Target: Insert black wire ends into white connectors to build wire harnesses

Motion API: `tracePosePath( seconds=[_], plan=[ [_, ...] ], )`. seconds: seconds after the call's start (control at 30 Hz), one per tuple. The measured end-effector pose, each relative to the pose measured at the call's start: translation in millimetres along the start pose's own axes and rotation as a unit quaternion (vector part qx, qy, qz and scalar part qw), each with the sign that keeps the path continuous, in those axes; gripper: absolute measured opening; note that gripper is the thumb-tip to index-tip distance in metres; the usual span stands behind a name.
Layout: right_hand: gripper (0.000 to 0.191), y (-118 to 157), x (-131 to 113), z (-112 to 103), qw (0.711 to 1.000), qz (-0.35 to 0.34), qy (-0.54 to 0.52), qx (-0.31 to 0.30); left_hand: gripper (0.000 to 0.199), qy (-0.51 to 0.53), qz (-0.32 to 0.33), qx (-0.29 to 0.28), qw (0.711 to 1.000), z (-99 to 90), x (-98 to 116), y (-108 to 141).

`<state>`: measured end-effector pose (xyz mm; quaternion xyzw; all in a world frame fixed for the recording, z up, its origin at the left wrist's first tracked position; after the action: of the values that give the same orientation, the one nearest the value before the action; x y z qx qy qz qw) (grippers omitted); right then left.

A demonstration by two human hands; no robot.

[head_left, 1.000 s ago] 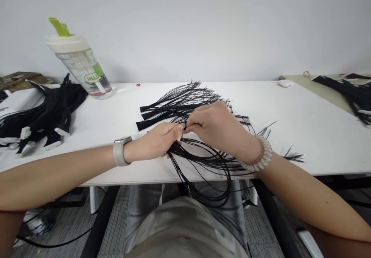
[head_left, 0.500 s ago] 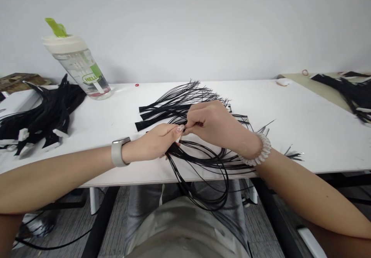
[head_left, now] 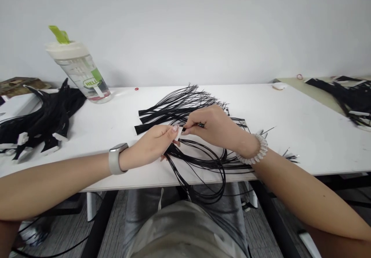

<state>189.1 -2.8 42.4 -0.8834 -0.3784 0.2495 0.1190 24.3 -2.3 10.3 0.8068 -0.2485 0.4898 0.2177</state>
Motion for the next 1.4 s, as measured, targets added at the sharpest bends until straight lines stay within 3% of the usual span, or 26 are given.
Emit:
tracePosePath(
  seconds=[0.2,0.53,0.97,1.13,1.4],
  plan=[
    [0.01,0.0,-3.0,2.4,1.0,-0.012,0.013,-0.014,0.041,-0.058,0.032,0.014,0.998,-0.1,-0.2,5.7],
    [0.021,-0.7,-11.2,2.8,0.992,-0.036,0.114,-0.034,0.039,-0.17,0.062,0.037,0.983,0.8,8.7,4.9],
    [0.015,1.1,-22.6,-1.0,0.956,-0.031,0.271,-0.106,0.037,-0.141,0.033,0.019,0.989,2.5,8.0,-1.0],
    [0.017,0.9,-18.4,1.2,0.963,-0.034,0.249,-0.092,0.036,-0.161,0.05,0.025,0.985,2.0,6.6,-1.8],
    [0.025,-3.2,-11.1,1.0,0.99,-0.075,0.101,-0.068,0.036,-0.136,0.06,0.008,0.989,2.0,3.8,-0.9]
  ],
)
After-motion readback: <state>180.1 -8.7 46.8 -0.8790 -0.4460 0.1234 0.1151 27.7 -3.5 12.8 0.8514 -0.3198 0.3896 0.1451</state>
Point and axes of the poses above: each hand's wrist, its own y-axis away from the middle knuckle, its own z-axis out of the palm, x = y × z, the point moved 2 cm from there along -y, towards the middle knuckle, and after that the axes turned 5 degrees about -x, right-handed, at the moved point
